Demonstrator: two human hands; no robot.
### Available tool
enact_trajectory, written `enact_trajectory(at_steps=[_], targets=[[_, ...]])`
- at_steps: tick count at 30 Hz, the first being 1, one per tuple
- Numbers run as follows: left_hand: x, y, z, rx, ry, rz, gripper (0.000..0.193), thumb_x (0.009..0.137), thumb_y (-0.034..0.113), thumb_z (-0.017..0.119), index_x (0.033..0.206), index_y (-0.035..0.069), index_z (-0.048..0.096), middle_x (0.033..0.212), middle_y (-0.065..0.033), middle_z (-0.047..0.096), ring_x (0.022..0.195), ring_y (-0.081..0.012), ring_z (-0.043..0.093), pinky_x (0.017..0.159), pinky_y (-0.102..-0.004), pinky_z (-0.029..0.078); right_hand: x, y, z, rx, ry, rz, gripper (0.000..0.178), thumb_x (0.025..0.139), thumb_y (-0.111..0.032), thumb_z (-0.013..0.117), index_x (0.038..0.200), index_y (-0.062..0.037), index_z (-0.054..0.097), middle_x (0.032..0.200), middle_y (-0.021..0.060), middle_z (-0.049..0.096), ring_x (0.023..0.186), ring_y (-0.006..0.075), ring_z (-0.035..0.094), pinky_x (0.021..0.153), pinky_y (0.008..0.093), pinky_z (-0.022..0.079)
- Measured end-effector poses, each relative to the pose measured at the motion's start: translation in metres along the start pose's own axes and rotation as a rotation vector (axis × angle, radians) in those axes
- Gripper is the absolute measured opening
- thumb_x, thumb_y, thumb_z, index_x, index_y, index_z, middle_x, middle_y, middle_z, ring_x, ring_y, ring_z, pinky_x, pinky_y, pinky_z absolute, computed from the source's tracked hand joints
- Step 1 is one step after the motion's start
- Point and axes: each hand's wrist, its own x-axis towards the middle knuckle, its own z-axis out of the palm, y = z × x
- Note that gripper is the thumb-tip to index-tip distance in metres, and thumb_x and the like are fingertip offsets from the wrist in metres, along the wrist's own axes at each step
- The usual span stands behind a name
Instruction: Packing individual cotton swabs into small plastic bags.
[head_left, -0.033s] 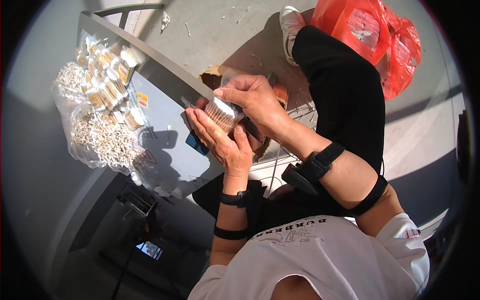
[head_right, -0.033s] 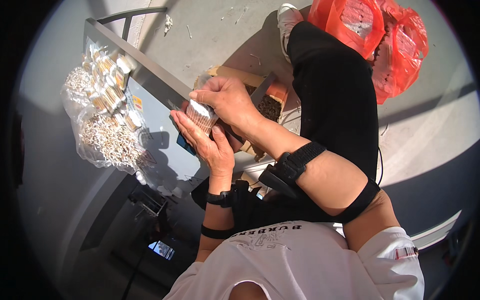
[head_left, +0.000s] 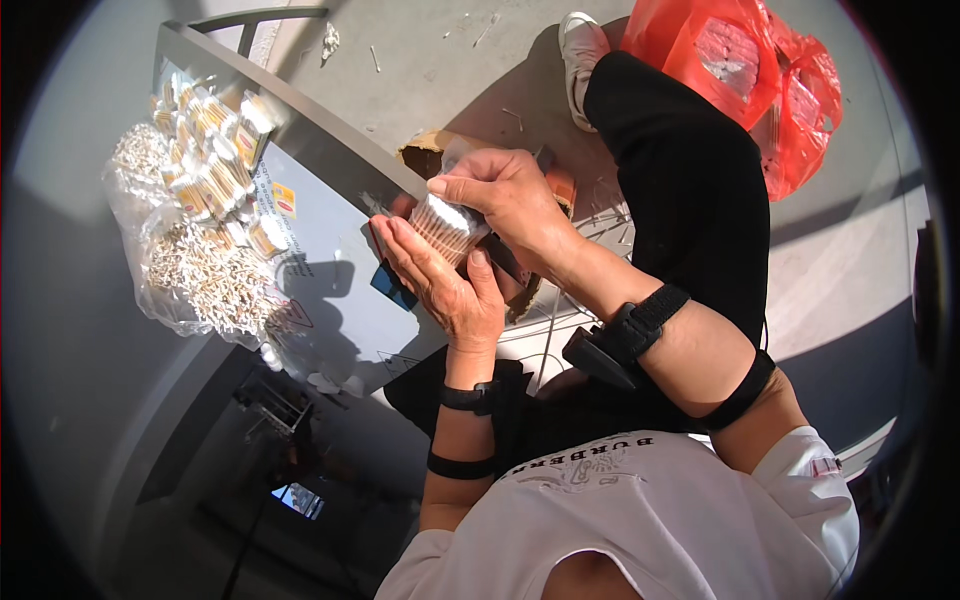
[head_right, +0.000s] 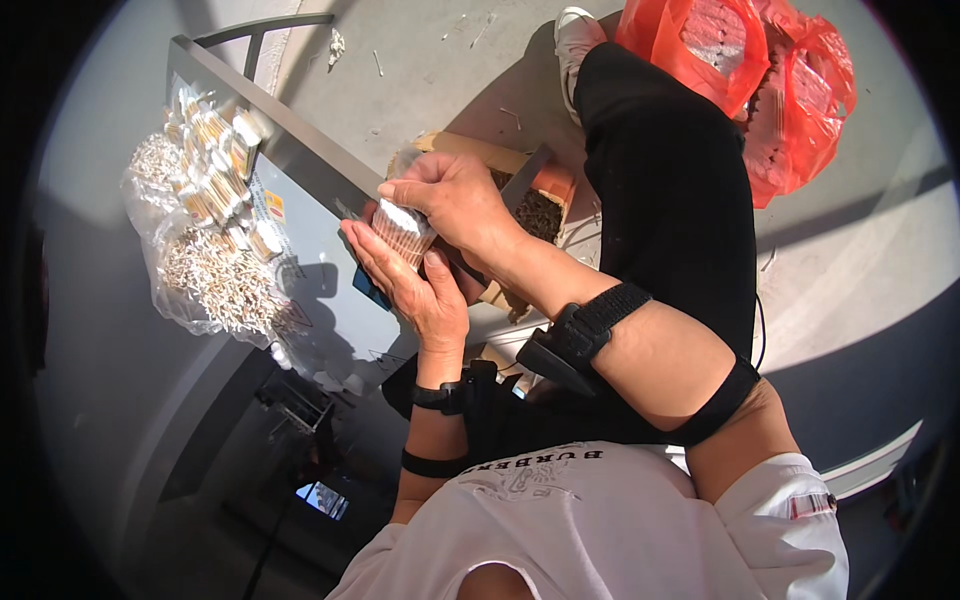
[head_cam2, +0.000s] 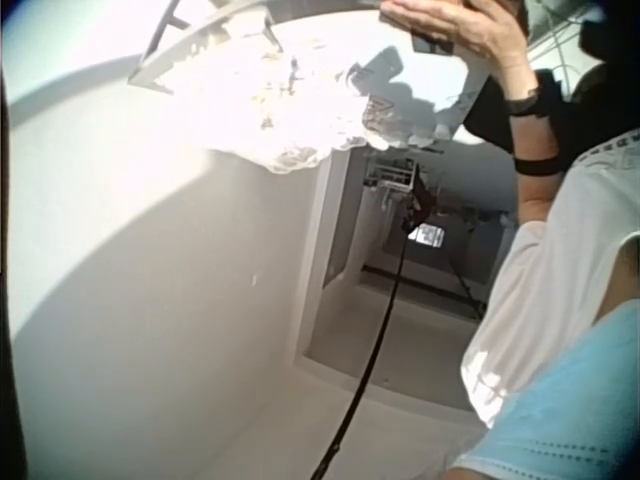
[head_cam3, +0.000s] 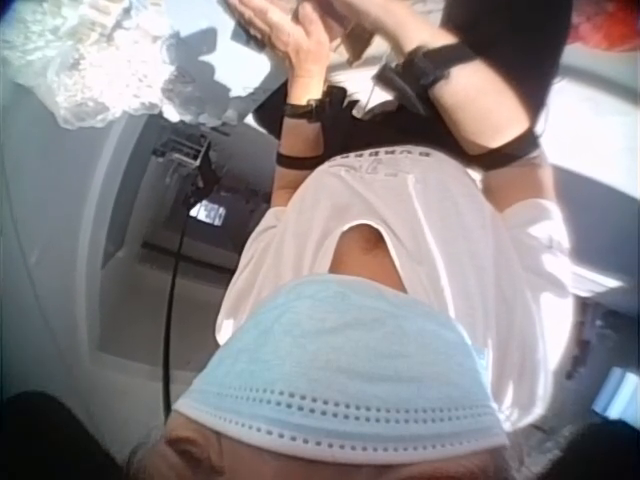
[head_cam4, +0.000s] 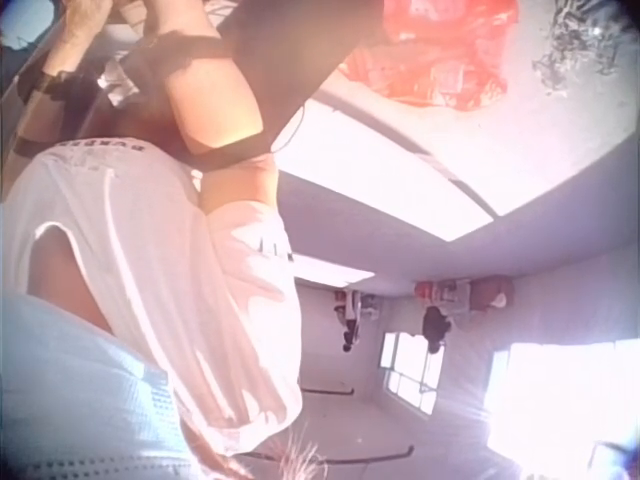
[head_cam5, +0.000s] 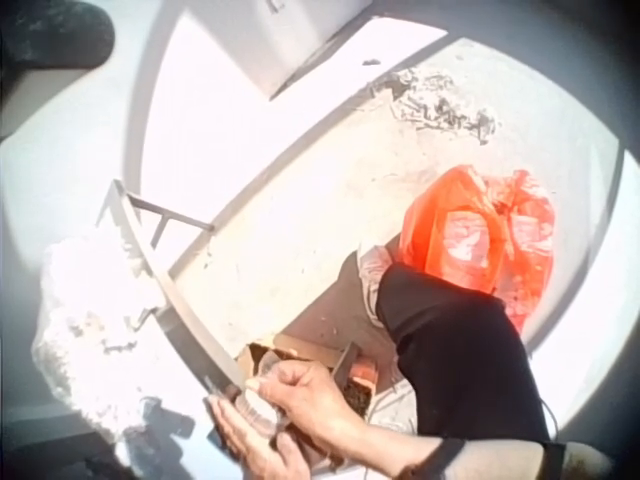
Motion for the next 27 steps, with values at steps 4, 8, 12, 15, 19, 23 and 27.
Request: enact_trajectory(at_steps=[4,8,12,15,19,23,27], targets=[[0.001,0.003,-0.003,0.061,-0.036,0.001,0.08,0.098,0.049,0.04,0.15,-0.005,0.013,0.156,-0.0277,0.012,0.143,-0.0445,0.018,0.115,-0.0523,0.015,0.002,0.003,0.002,-0.023,0.023,-0.028,0.014,0.085,-0.011,0.074,0.079,-0.0009,0.066,0.072,0.0021,0.066,0.066,0.0068,0.058,0.061,0.0233,0.046],[0.002,0.006,-0.003,0.068,-0.045,-0.004,0.08,0.098,0.048,0.041,0.151,-0.003,0.01,0.156,-0.0266,0.011,0.145,-0.0416,0.014,0.117,-0.049,0.014,-0.003,0.003,0.001,-0.102,0.051,-0.045,0.015,0.087,-0.013,0.072,0.08,-0.0006,0.066,0.075,0.0034,0.067,0.068,0.0068,0.059,0.061,0.0235,0.047],[0.002,0.004,-0.003,0.053,-0.034,-0.002,0.08,0.098,0.048,0.042,0.151,-0.004,0.012,0.156,-0.0272,0.012,0.144,-0.0433,0.016,0.116,-0.0507,0.015,-0.022,-0.006,-0.001,0.022,0.096,0.145,0.016,0.091,-0.015,0.067,0.084,-0.0012,0.066,0.077,0.003,0.065,0.068,0.0073,0.057,0.06,0.0227,0.047],[0.002,0.003,-0.003,0.06,-0.022,0.004,0.082,0.097,0.05,0.041,0.15,-0.005,0.013,0.156,-0.0278,0.012,0.143,-0.0445,0.018,0.115,-0.0521,0.016,-0.032,-0.01,-0.008,0.039,0.122,0.238,0.014,0.091,-0.016,0.066,0.086,-0.0025,0.066,0.075,0.0014,0.062,0.065,0.0076,0.055,0.058,0.0215,0.045],[0.002,0.003,-0.002,0.061,-0.026,0.01,0.083,0.097,0.051,0.042,0.15,-0.005,0.012,0.156,-0.0276,0.012,0.143,-0.0441,0.017,0.115,-0.0521,0.016,-0.038,-0.012,-0.006,0.088,0.13,0.28,0.013,0.09,-0.016,0.067,0.084,-0.0043,0.065,0.073,-0.0002,0.058,0.06,0.0073,0.052,0.054,0.0202,0.041],[0.001,0.005,-0.002,0.077,-0.045,-0.012,0.083,0.098,0.051,0.041,0.15,-0.006,0.012,0.156,-0.0281,0.012,0.143,-0.0442,0.017,0.115,-0.0519,0.016,-0.035,-0.01,-0.009,0.093,0.119,0.283,0.013,0.089,-0.015,0.068,0.083,-0.0051,0.063,0.072,-0.0004,0.058,0.059,0.0073,0.051,0.052,0.0207,0.041],[0.002,0.006,-0.002,0.083,-0.05,0.009,0.081,0.098,0.048,0.042,0.152,-0.002,0.009,0.157,-0.0263,0.011,0.145,-0.0415,0.015,0.116,-0.0488,0.016,-0.03,-0.006,-0.008,0.087,0.168,0.289,0.01,0.087,-0.01,0.07,0.082,-0.0058,0.062,0.073,-0.0006,0.059,0.059,0.0079,0.052,0.052,0.021,0.041]])
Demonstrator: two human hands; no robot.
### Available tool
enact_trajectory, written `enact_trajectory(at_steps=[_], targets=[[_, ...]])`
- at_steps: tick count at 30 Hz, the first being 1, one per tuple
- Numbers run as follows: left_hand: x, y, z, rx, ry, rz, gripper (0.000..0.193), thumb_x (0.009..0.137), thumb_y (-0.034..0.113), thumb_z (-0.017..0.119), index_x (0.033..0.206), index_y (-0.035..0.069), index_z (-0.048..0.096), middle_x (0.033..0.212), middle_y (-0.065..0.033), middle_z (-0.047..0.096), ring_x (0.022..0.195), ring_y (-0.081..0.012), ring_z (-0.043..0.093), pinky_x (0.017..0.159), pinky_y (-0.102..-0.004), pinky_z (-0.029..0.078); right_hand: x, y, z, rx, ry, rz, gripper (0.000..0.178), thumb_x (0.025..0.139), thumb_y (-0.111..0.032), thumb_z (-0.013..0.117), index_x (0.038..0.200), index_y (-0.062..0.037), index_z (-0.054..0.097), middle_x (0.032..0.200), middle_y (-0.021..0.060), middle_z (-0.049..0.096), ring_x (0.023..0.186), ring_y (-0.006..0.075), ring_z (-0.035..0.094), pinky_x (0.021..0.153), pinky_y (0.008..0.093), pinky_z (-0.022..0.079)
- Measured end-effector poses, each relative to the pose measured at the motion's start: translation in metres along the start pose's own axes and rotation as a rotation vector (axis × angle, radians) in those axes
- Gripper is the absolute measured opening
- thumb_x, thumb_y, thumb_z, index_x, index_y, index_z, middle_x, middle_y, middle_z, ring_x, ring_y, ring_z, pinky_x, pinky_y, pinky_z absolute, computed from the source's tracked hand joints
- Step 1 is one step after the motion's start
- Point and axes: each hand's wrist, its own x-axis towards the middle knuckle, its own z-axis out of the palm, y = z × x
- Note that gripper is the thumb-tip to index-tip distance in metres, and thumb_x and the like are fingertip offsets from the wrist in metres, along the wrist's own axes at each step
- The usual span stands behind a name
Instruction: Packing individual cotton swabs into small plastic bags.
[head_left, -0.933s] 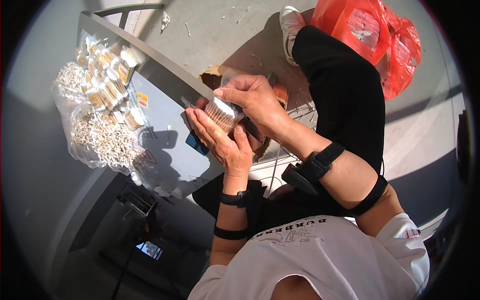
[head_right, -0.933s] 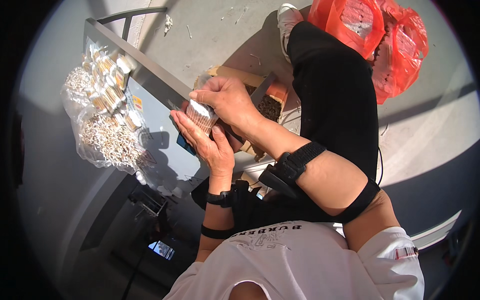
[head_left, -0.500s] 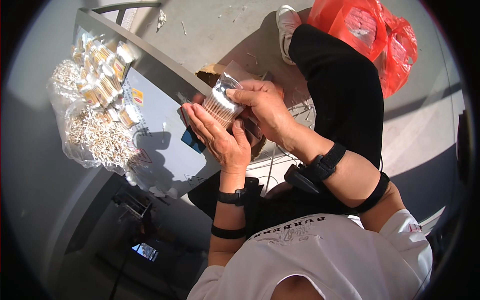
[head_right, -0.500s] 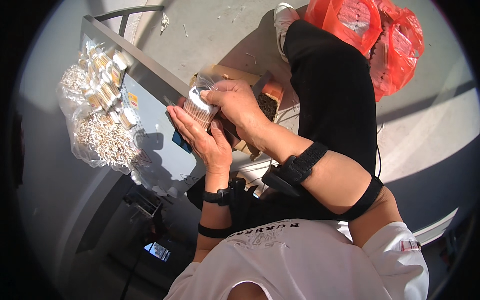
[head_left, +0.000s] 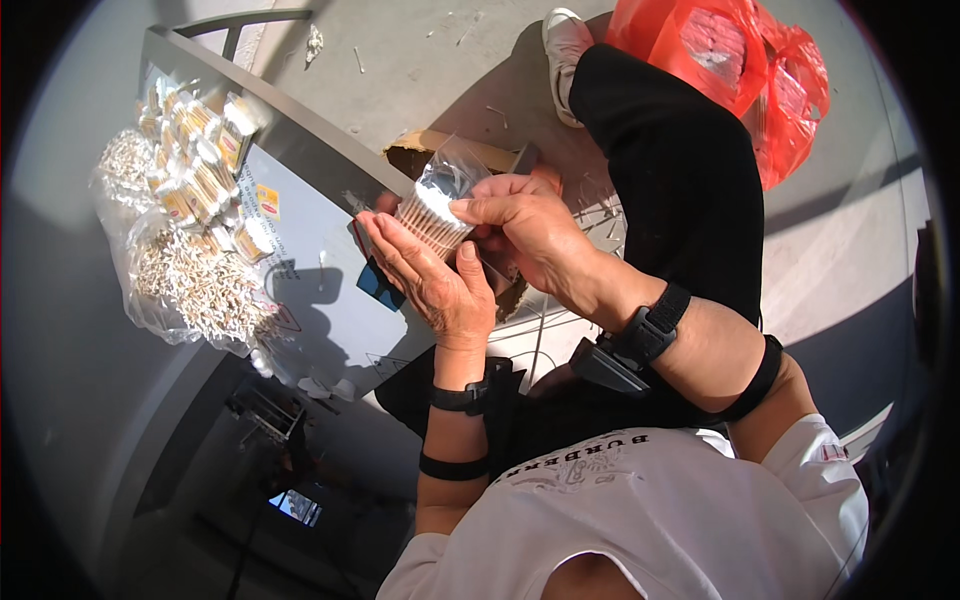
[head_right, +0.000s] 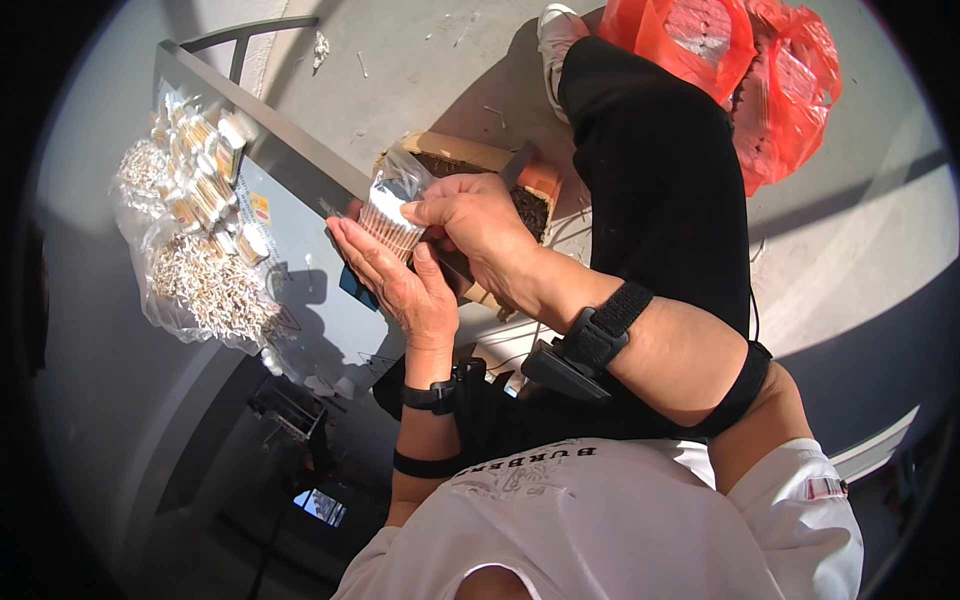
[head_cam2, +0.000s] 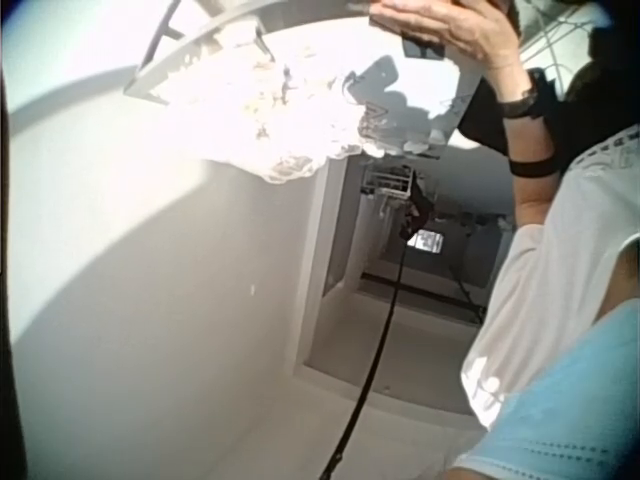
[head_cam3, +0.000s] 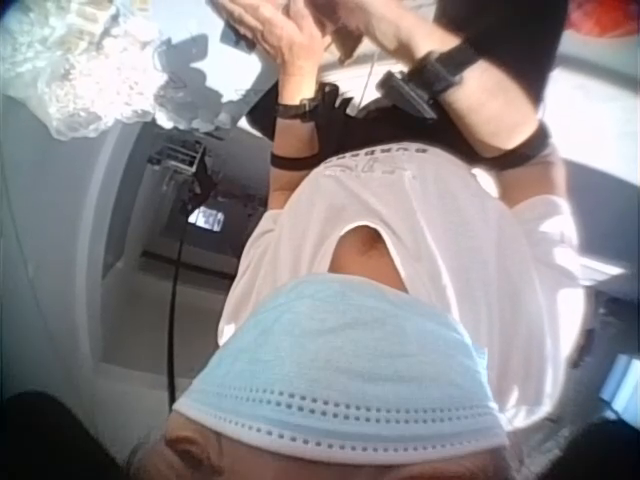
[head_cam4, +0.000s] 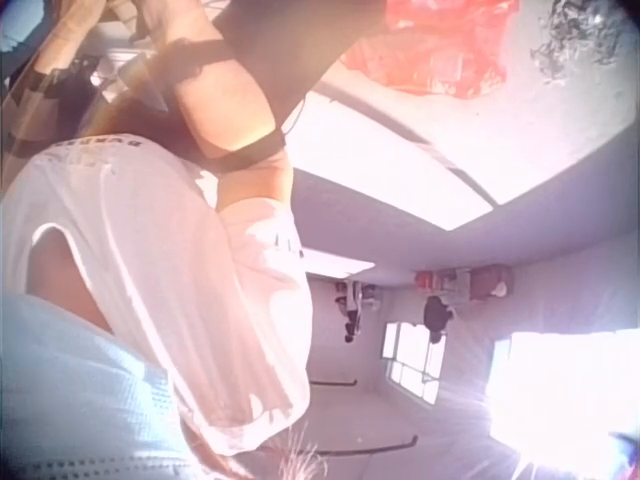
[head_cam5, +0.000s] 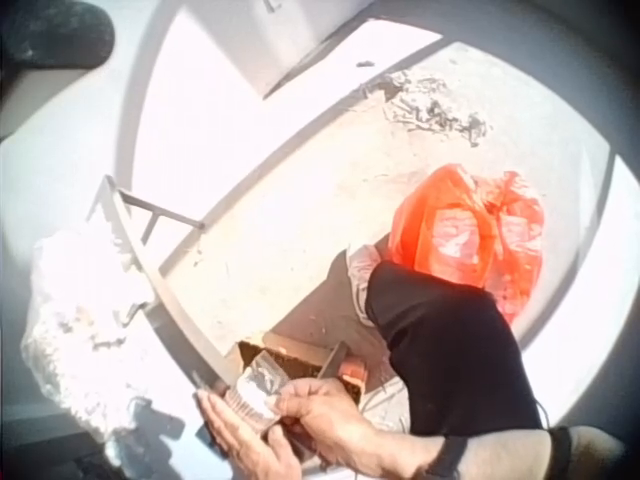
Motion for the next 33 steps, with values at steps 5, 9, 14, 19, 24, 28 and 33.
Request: enact_trajectory(at_steps=[5,9,14,19,24,28,33], targets=[[0.001,0.0,0.0,-0.018,0.004,0.004,0.081,0.099,0.049,0.041,0.152,-0.002,0.009,0.156,-0.0266,0.011,0.145,-0.0414,0.015,0.116,-0.0483,0.016,0.0,0.0,0.002,-0.006,0.015,-0.015,0.011,0.086,-0.006,0.07,0.081,-0.0059,0.061,0.073,-0.0001,0.061,0.061,0.0078,0.054,0.053,0.0208,0.043],[0.0,-0.001,0.0,-0.027,0.008,-0.019,0.081,0.098,0.051,0.041,0.152,-0.002,0.01,0.156,-0.027,0.012,0.145,-0.0412,0.015,0.116,-0.0489,0.017,0.003,0.003,0.001,-0.085,-0.03,-0.072,0.011,0.085,-0.008,0.073,0.085,-0.0046,0.063,0.073,0.0002,0.062,0.062,0.0073,0.055,0.054,0.0206,0.044],[0.002,0.006,-0.008,0.136,-0.068,-0.031,0.086,0.094,0.051,0.048,0.15,-0.005,0.014,0.156,-0.0254,0.015,0.146,-0.0407,0.013,0.116,-0.0543,0.009,0.004,0.001,0.013,-0.364,-0.121,-0.363,0.012,0.084,-0.01,0.074,0.086,-0.0004,0.066,0.08,0.0022,0.068,0.069,0.0061,0.06,0.061,0.0225,0.049],[0.004,0.007,-0.009,0.152,-0.102,-0.068,0.092,0.087,0.046,0.06,0.15,-0.005,0.016,0.156,-0.0235,0.016,0.146,-0.0399,0.013,0.116,-0.0541,0.008,0.015,0.013,0.011,-0.564,-0.034,-0.517,0.015,0.083,-0.008,0.074,0.09,0.0021,0.067,0.078,0.0026,0.067,0.07,0.0048,0.058,0.06,0.0224,0.048],[-0.001,-0.004,-0.003,-0.036,0.041,-0.024,0.086,0.092,0.048,0.054,0.15,-0.004,0.017,0.156,-0.0237,0.016,0.146,-0.0402,0.015,0.116,-0.0546,0.008,0.008,0.011,0.022,-0.621,0.035,-0.547,0.015,0.084,-0.01,0.072,0.09,0.0028,0.067,0.077,0.0042,0.068,0.07,0.0052,0.058,0.061,0.0229,0.049],[-0.005,0.002,-0.008,0.023,0.047,-0.042,0.083,0.095,0.051,0.046,0.15,-0.004,0.018,0.156,-0.0234,0.017,0.146,-0.039,0.016,0.115,-0.0542,0.01,0.018,0.008,0.017,-0.839,0.04,-0.693,0.016,0.087,-0.013,0.071,0.089,0.0028,0.067,0.075,0.0038,0.067,0.07,0.0062,0.058,0.063,0.0242,0.049],[-0.007,0.004,-0.011,0.126,-0.042,-0.062,0.086,0.087,0.04,0.061,0.149,-0.004,0.02,0.157,-0.0228,0.017,0.146,-0.0391,0.015,0.115,-0.057,0.007,0.022,0.016,0.017,-0.873,0.033,-0.789,0.018,0.088,-0.016,0.071,0.088,0.0013,0.067,0.073,0.0012,0.066,0.069,0.0043,0.054,0.061,0.0245,0.047]])
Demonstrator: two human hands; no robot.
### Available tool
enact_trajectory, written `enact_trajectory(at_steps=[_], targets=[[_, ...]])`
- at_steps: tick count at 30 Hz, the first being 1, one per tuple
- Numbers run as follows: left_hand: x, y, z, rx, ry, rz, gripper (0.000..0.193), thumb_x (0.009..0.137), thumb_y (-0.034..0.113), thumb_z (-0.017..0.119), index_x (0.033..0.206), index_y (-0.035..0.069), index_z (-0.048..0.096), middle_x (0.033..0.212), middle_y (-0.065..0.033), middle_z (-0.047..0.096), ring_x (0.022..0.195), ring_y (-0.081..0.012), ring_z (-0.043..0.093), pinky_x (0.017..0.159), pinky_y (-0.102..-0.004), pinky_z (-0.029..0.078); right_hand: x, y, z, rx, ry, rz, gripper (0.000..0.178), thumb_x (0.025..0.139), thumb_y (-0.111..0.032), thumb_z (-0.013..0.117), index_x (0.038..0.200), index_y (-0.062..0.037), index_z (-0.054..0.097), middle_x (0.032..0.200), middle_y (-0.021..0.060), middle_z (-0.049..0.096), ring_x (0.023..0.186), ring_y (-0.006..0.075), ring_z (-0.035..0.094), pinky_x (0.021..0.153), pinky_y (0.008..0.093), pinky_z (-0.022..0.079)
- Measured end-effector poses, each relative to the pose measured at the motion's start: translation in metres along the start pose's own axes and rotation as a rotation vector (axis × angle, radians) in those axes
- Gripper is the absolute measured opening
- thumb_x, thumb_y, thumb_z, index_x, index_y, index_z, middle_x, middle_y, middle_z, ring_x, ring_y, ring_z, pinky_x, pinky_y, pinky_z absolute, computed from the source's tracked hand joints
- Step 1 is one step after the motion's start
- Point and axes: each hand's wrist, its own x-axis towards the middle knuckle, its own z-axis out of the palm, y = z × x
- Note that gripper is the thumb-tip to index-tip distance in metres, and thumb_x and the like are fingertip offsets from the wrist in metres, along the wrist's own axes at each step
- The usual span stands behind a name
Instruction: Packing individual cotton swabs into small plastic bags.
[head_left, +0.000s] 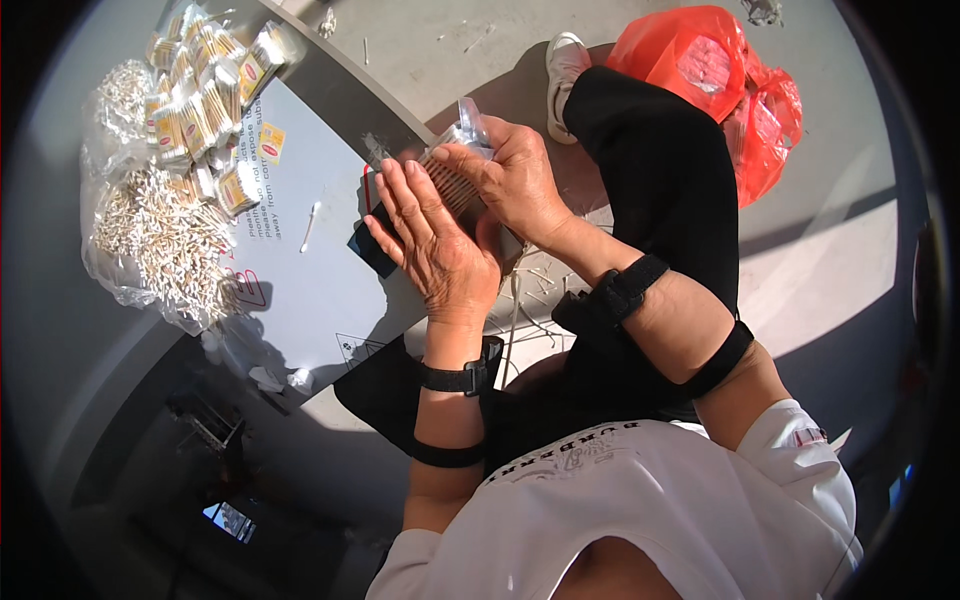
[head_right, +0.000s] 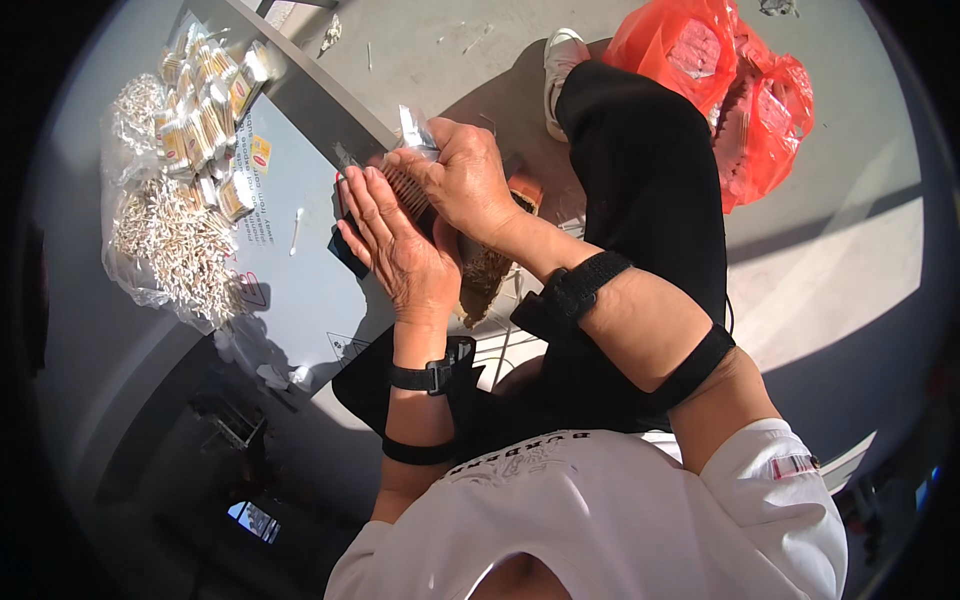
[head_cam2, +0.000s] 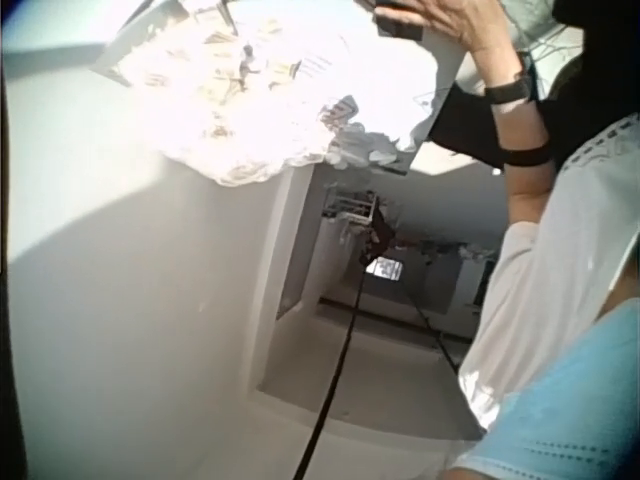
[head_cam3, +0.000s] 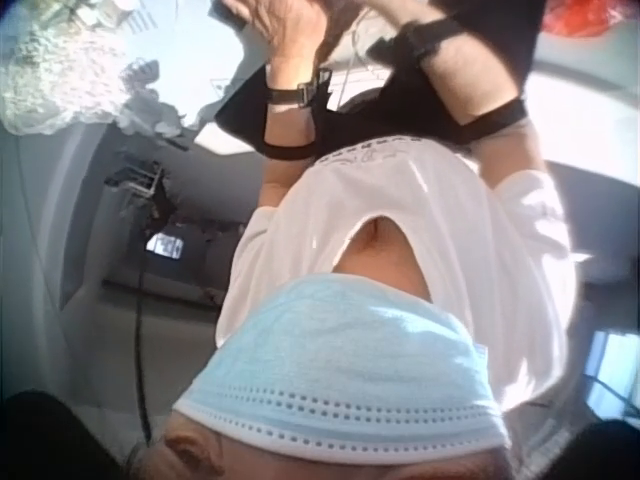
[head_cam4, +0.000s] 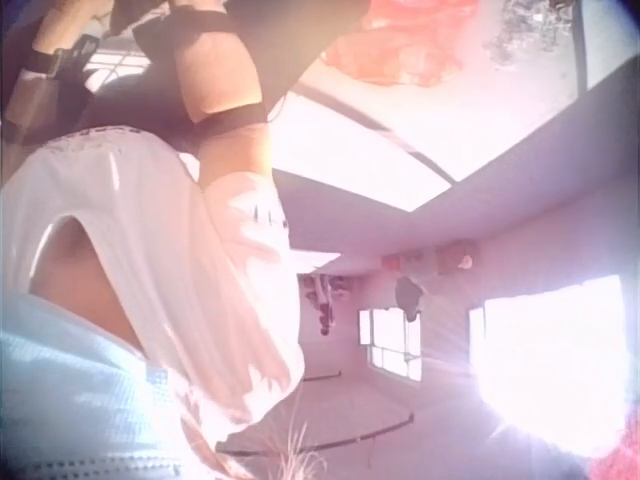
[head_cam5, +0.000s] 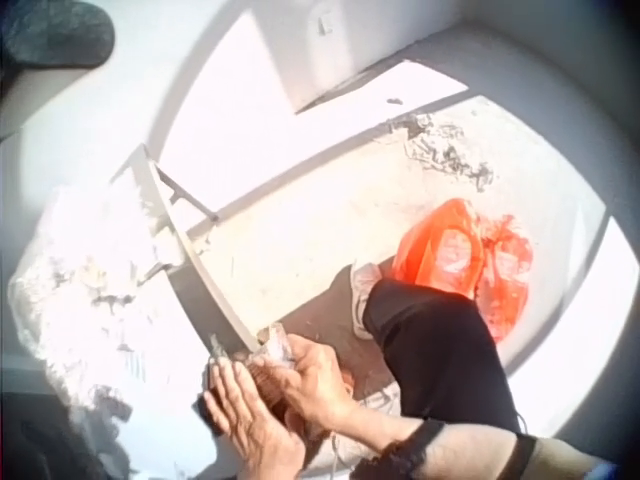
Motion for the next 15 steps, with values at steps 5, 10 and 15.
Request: enact_trajectory(at_steps=[5,10,15], targets=[[-0.001,-0.008,0.004,-0.146,0.019,0.038,0.089,0.087,0.041,0.063,0.15,-0.002,0.017,0.156,-0.0238,0.016,0.146,-0.0395,0.016,0.114,-0.0593,0.008,-0.001,-0.001,0.0,-0.088,0.022,0.019,0.021,0.089,-0.019,0.071,0.091,0.0009,0.066,0.073,0.0,0.064,0.068,0.0047,0.052,0.06,0.024,0.045],[-0.015,-0.028,0.001,-0.284,0.143,-0.063,0.086,0.092,0.052,0.052,0.151,0.0,0.016,0.156,-0.0244,0.014,0.146,-0.04,0.014,0.113,-0.0606,0.012,0.0,-0.001,-0.017,-0.012,0.05,0.061,0.041,0.087,-0.038,0.071,0.092,0.0026,0.065,0.072,-0.0013,0.06,0.066,0.0065,0.051,0.061,0.0245,0.044],[-0.034,-0.03,0.008,-0.121,0.058,-0.115,0.086,0.094,0.058,0.045,0.15,-0.001,0.017,0.157,-0.0245,0.011,0.147,-0.0402,0.007,0.113,-0.0616,0.01,-0.007,-0.009,-0.018,0.111,0.014,0.092,0.044,0.085,-0.047,0.07,0.092,-0.0041,0.066,0.07,-0.003,0.054,0.065,0.0052,0.047,0.057,0.0243,0.039]])
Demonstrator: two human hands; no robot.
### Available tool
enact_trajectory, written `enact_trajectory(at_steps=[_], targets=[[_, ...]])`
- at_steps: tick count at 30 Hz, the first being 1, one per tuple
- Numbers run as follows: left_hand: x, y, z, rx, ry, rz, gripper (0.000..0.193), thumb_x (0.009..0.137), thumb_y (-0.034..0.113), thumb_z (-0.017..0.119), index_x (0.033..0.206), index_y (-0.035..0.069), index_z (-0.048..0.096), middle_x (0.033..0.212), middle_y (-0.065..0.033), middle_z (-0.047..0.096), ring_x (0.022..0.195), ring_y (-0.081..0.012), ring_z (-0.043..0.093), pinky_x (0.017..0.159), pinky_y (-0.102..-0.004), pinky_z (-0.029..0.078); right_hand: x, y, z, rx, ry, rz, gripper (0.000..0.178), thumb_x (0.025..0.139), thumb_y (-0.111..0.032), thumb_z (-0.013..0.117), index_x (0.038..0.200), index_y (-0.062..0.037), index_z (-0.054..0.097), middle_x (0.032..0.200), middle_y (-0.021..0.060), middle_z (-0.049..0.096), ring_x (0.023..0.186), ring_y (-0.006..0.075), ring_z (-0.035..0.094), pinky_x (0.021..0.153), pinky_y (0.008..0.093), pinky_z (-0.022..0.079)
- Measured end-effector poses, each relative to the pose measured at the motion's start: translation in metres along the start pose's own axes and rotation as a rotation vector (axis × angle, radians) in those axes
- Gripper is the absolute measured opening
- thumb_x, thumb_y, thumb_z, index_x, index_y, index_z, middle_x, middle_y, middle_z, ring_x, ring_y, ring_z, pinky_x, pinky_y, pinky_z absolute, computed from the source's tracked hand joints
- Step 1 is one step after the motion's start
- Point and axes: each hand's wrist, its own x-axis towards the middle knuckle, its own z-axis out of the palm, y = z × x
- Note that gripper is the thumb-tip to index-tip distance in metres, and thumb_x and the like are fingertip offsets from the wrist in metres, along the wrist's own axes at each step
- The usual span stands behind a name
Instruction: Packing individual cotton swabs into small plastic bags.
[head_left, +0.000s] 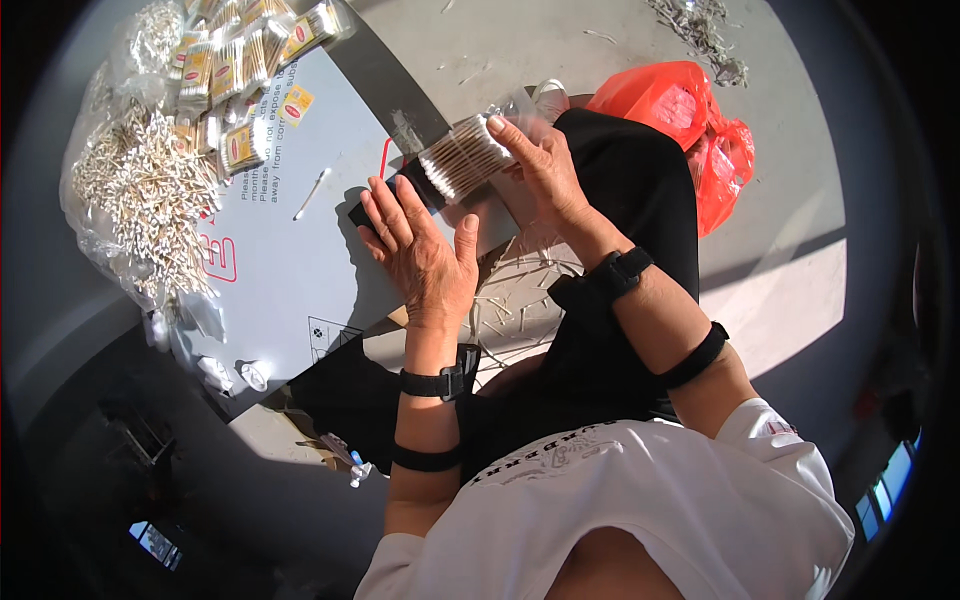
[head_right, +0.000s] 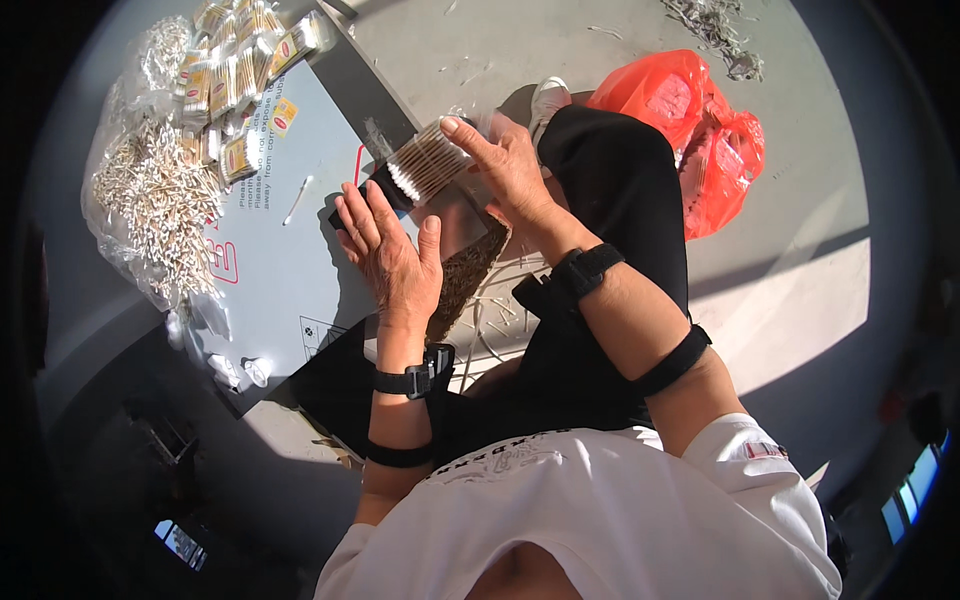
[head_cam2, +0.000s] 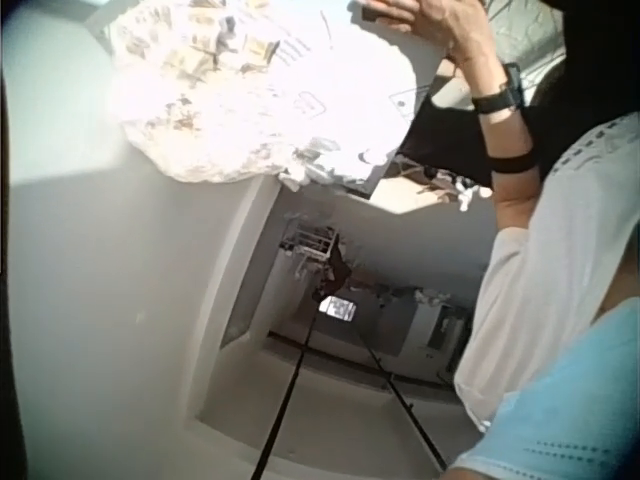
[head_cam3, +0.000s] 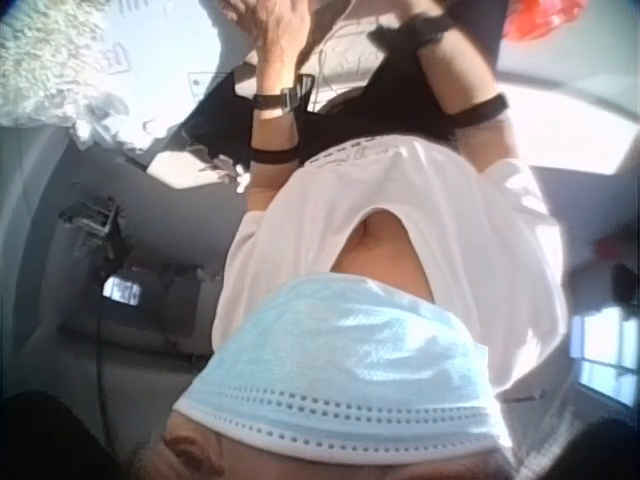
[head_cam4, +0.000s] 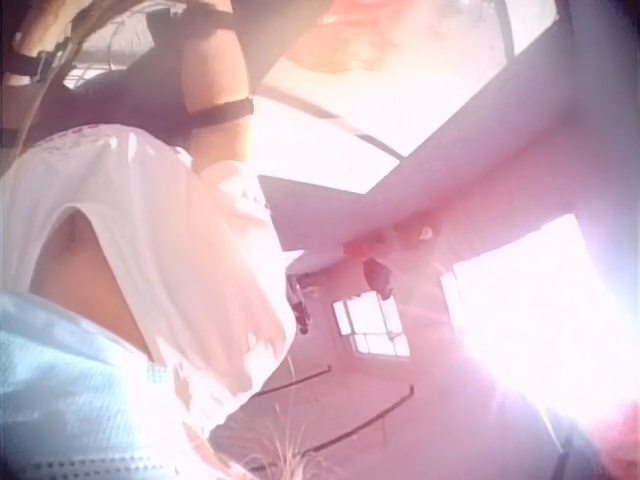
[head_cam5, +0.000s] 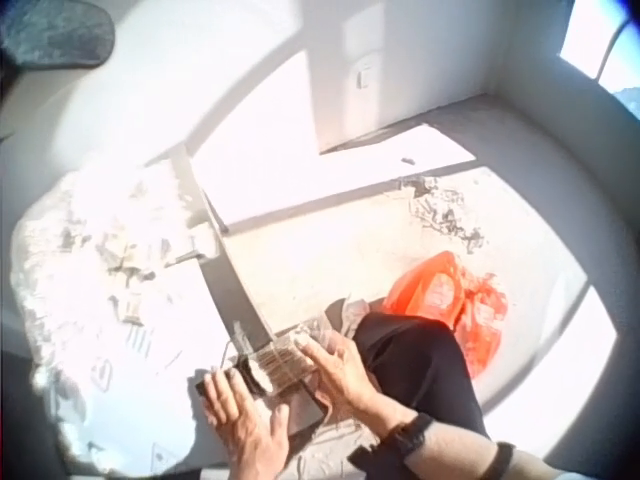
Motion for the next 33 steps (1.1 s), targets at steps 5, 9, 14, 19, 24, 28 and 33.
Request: enact_trajectory(at_steps=[5,9,14,19,24,28,33], targets=[[0.003,0.011,0.002,0.042,-0.019,-0.031,0.088,0.093,0.058,0.046,0.15,-0.003,0.017,0.158,-0.0247,0.007,0.147,-0.0392,0.004,0.114,-0.0611,0.006,0.005,-0.005,0.005,-0.003,-0.037,0.055,0.042,0.087,-0.046,0.07,0.089,-0.0038,0.065,0.071,-0.0035,0.055,0.063,0.0052,0.047,0.058,0.0224,0.039],[0.007,0.022,0.0,0.07,-0.102,0.009,0.09,0.093,0.057,0.046,0.149,-0.007,0.016,0.158,-0.0239,0.004,0.148,-0.0382,-0.001,0.114,-0.0612,0.003,0.004,0.0,0.017,0.061,-0.019,-0.103,0.033,0.09,-0.032,0.07,0.086,0.0007,0.063,0.077,0.0026,0.064,0.071,0.007,0.055,0.06,0.0229,0.044],[-0.003,0.016,0.0,-0.048,-0.002,-0.024,0.09,0.091,0.054,0.053,0.148,-0.007,0.019,0.159,-0.0229,0.006,0.148,-0.0354,0.0,0.113,-0.0616,0.001,0.005,0.005,0.017,0.023,0.016,-0.135,0.034,0.09,-0.032,0.07,0.091,0.002,0.063,0.08,0.0037,0.066,0.073,0.0075,0.056,0.062,0.0248,0.045],[-0.012,0.026,0.001,0.008,-0.069,0.003,0.086,0.092,0.051,0.054,0.148,-0.007,0.022,0.159,-0.022,0.007,0.148,-0.0354,0.002,0.113,-0.0623,0.006,0.011,0.02,0.016,-0.02,0.062,-0.176,0.036,0.091,-0.032,0.068,0.096,0.0031,0.063,0.079,0.002,0.064,0.073,0.007,0.054,0.064,0.0251,0.045],[-0.01,0.026,0.0,-0.038,-0.082,0.007,0.088,0.091,0.052,0.055,0.147,-0.007,0.023,0.159,-0.0217,0.007,0.148,-0.0358,0.001,0.113,-0.0631,0.004,0.01,0.022,0.02,-0.018,0.069,-0.222,0.032,0.093,-0.029,0.066,0.097,0.0028,0.064,0.08,0.001,0.064,0.073,0.0059,0.052,0.064,0.0231,0.044],[-0.009,0.019,0.001,-0.117,0.025,-0.056,0.09,0.088,0.053,0.058,0.147,-0.007,0.025,0.159,-0.0213,0.009,0.148,-0.036,0.0,0.113,-0.0636,0.003,0.009,0.02,0.015,0.052,0.046,-0.144,0.033,0.092,-0.031,0.067,0.094,0.0013,0.065,0.08,0.0017,0.064,0.073,0.0066,0.052,0.064,0.0232,0.043],[0.01,0.018,0.001,-0.098,0.037,-0.038,0.091,0.087,0.053,0.06,0.146,-0.006,0.026,0.159,-0.0208,0.011,0.148,-0.0354,0.002,0.113,-0.0631,0.002,0.019,0.016,0.003,-0.224,0.158,-0.167,0.047,0.09,-0.042,0.067,0.097,0.0042,0.064,0.077,0.0042,0.06,0.073,0.0109,0.05,0.065,0.0264,0.042]])
